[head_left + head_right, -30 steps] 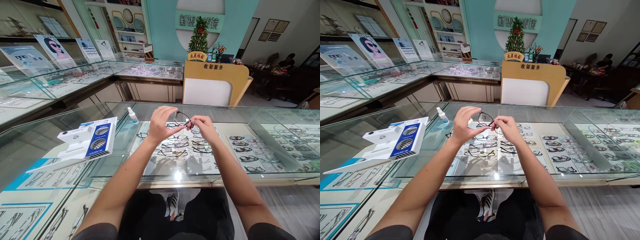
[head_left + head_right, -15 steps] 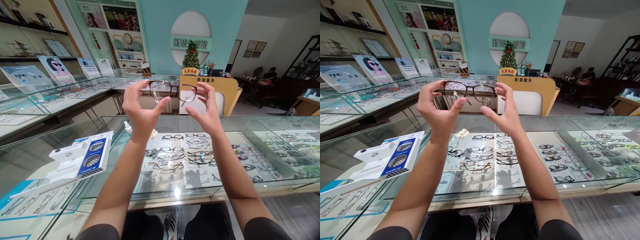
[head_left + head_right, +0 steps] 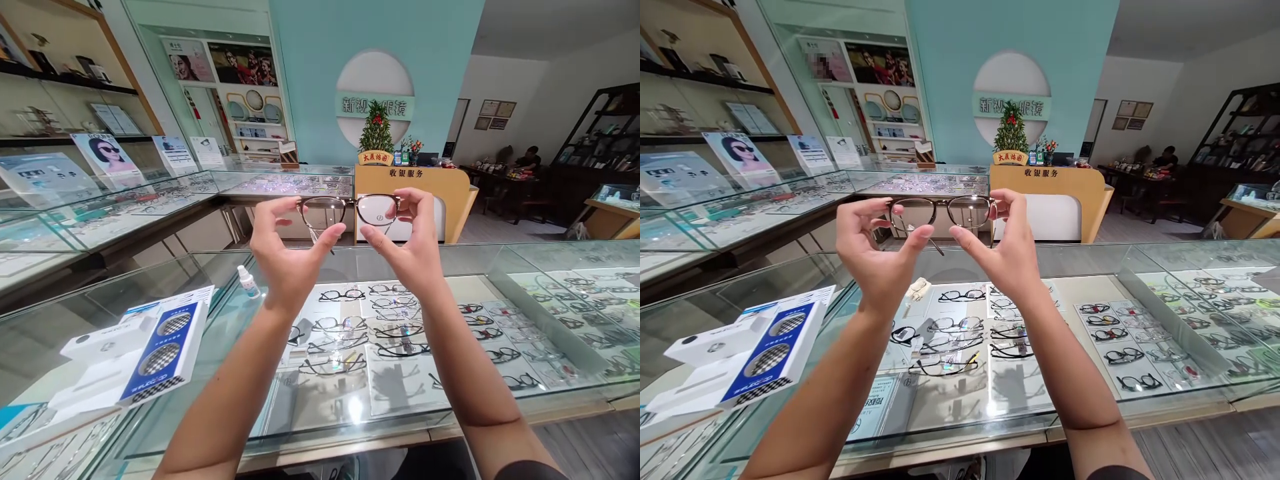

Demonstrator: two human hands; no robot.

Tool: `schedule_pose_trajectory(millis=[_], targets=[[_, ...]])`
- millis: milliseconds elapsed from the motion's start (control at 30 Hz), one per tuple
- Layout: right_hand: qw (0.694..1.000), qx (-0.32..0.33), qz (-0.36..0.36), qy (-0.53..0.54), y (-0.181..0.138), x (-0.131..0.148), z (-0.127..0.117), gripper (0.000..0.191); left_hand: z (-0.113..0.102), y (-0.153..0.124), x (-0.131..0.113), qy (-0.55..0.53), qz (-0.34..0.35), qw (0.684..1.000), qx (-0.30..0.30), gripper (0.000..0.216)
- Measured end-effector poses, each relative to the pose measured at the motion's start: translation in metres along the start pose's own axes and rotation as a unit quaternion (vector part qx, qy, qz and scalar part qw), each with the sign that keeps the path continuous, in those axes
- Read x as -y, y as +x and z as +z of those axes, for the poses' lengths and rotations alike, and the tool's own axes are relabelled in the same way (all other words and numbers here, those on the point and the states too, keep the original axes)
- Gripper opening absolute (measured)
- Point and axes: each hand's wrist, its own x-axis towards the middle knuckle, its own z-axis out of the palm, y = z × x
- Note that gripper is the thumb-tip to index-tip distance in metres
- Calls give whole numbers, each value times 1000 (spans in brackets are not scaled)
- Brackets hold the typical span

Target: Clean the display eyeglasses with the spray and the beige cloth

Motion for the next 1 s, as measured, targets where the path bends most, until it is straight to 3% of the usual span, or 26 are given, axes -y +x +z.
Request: schedule_pose_trajectory(millis=[267,1000], targets=[[999,9,42,4,-6,5,4,59,1,-8,0,18,-18,1000,4,69],[998,-3,-28,-61,-5,8,-6,49,6,-8,7,-11,-58,998,32,59]])
